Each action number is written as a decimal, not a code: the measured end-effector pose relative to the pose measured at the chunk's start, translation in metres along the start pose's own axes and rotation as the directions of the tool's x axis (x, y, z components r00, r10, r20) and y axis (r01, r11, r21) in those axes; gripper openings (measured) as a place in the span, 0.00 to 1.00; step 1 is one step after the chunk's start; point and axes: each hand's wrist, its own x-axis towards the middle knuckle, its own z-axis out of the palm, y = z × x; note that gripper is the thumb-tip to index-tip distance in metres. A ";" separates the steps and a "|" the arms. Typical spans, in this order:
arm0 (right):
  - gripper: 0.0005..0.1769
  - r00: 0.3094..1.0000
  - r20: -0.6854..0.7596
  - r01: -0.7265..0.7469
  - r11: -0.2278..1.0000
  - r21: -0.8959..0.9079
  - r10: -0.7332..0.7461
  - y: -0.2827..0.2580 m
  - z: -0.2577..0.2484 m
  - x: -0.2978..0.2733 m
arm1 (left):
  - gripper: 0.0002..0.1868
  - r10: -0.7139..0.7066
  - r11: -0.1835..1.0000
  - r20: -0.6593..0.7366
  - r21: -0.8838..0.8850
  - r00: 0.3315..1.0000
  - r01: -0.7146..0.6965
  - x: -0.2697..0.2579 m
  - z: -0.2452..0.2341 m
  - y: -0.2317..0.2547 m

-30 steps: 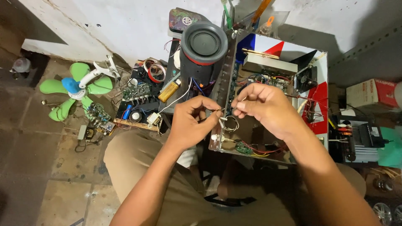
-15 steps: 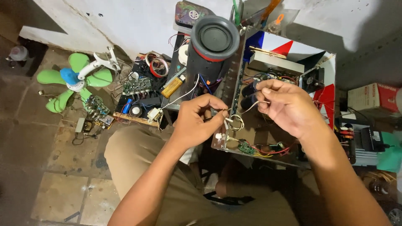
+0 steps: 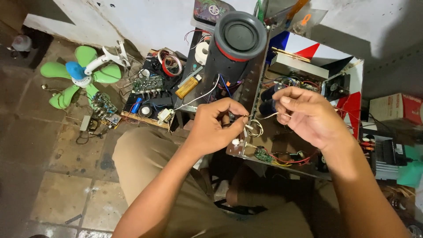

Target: The person works on an open electronic device, using a screwdriver to manipulate components and wires inside the casing. They also handle a small white connector and various wires with their hands.

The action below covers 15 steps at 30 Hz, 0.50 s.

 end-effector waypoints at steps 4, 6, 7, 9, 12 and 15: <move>0.21 0.999 0.027 0.044 0.997 -0.060 -0.042 -0.010 0.022 -0.010 | 0.07 0.010 1.000 -0.003 0.004 1.000 -0.010 0.001 0.002 -0.002; 0.21 0.996 0.022 0.093 0.990 -0.111 -0.091 -0.008 0.028 -0.011 | 0.07 0.008 1.000 -0.009 0.012 1.000 -0.008 0.001 0.002 -0.003; 0.21 0.996 0.018 0.094 0.990 -0.109 -0.092 -0.008 0.033 -0.012 | 0.07 0.008 1.000 -0.005 0.012 1.000 -0.007 0.001 0.003 -0.003; 0.13 0.993 0.002 0.119 0.968 -0.223 -0.121 -0.009 0.041 -0.013 | 0.07 -0.063 0.997 -0.017 0.036 0.998 0.064 0.001 0.005 -0.004; 0.09 0.986 -0.013 0.154 0.942 -0.299 -0.165 -0.004 0.048 -0.014 | 0.07 -0.141 0.990 -0.037 0.024 0.989 0.142 0.000 0.006 -0.006; 0.07 0.982 -0.012 0.171 0.920 -0.354 -0.188 -0.002 0.051 -0.012 | 0.07 -0.174 0.984 -0.015 0.027 0.985 0.174 0.003 0.003 -0.008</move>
